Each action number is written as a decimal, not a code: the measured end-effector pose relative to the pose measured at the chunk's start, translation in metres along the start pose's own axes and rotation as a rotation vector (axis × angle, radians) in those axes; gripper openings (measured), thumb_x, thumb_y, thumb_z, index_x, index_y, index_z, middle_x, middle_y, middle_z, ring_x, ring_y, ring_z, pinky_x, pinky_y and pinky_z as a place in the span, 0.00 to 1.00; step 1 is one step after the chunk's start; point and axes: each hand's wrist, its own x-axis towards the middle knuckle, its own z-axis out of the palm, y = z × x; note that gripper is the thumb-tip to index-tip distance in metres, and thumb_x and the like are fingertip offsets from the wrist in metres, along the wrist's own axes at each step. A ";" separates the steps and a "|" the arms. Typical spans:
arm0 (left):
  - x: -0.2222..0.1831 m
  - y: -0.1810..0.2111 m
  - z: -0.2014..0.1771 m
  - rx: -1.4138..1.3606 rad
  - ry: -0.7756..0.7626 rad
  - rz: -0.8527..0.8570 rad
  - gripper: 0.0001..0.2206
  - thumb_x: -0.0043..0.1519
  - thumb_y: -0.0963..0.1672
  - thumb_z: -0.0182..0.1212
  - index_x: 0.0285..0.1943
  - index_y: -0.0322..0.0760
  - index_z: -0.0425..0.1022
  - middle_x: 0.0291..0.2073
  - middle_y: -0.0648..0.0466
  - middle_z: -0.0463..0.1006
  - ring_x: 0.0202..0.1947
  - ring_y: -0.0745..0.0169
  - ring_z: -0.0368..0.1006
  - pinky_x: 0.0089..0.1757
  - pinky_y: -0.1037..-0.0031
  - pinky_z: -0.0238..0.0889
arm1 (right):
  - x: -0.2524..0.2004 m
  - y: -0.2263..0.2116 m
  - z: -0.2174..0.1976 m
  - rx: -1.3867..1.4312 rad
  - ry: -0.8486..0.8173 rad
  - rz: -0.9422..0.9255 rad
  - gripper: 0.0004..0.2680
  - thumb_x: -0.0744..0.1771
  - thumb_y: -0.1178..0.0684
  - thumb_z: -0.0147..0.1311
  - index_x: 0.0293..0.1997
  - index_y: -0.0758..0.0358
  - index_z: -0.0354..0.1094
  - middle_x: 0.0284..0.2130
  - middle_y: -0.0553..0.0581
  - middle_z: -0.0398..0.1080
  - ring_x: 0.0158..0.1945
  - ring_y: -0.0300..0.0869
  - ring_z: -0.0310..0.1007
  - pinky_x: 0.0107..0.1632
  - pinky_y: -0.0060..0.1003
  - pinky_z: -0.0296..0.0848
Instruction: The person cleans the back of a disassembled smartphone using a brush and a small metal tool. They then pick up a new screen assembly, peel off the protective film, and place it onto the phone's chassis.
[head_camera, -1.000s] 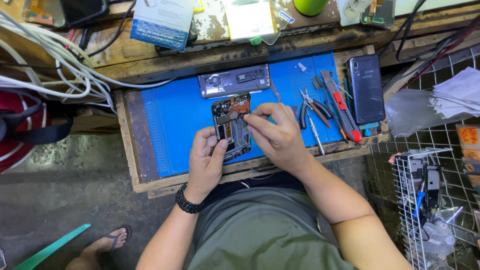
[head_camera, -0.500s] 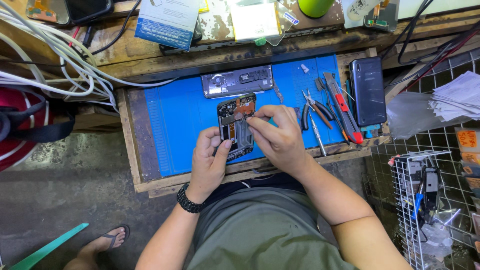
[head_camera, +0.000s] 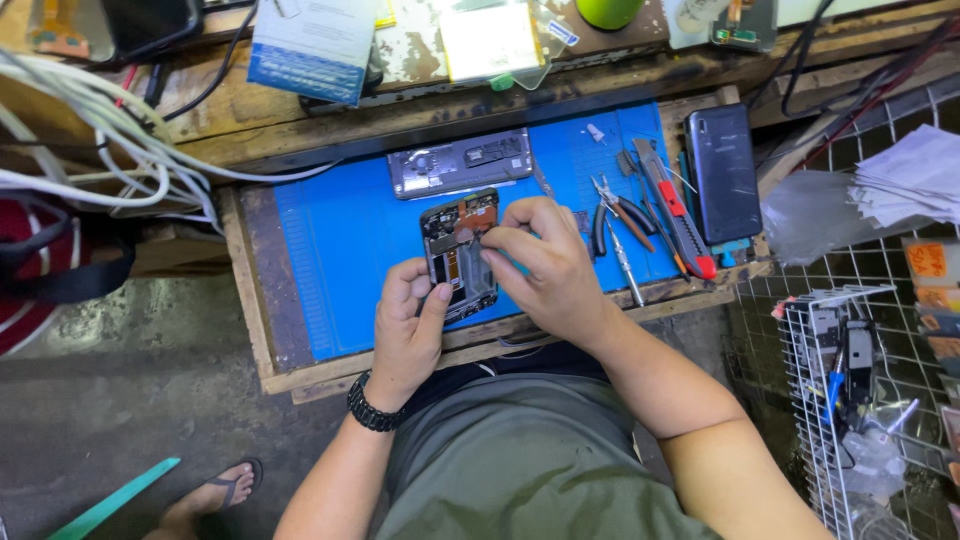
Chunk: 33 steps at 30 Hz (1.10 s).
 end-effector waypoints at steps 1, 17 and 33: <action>0.000 0.000 0.000 0.016 -0.002 -0.001 0.11 0.72 0.38 0.53 0.62 0.29 0.62 0.49 0.49 0.81 0.50 0.70 0.76 0.50 0.78 0.69 | 0.001 0.000 0.000 0.004 0.000 -0.005 0.08 0.63 0.60 0.65 0.43 0.63 0.73 0.42 0.57 0.68 0.46 0.49 0.69 0.49 0.43 0.65; -0.002 -0.011 0.000 -0.122 0.013 -0.032 0.11 0.72 0.37 0.52 0.62 0.29 0.61 0.51 0.50 0.78 0.52 0.70 0.74 0.53 0.79 0.66 | -0.033 0.066 -0.067 -0.484 0.037 0.269 0.07 0.65 0.57 0.63 0.46 0.62 0.73 0.42 0.56 0.72 0.48 0.52 0.72 0.48 0.46 0.63; -0.001 -0.006 -0.001 -0.108 0.013 -0.030 0.11 0.72 0.37 0.52 0.62 0.29 0.62 0.53 0.48 0.79 0.55 0.68 0.74 0.55 0.77 0.66 | -0.050 0.067 -0.057 -0.333 0.216 0.310 0.04 0.66 0.62 0.60 0.42 0.64 0.73 0.38 0.57 0.72 0.43 0.50 0.73 0.47 0.44 0.66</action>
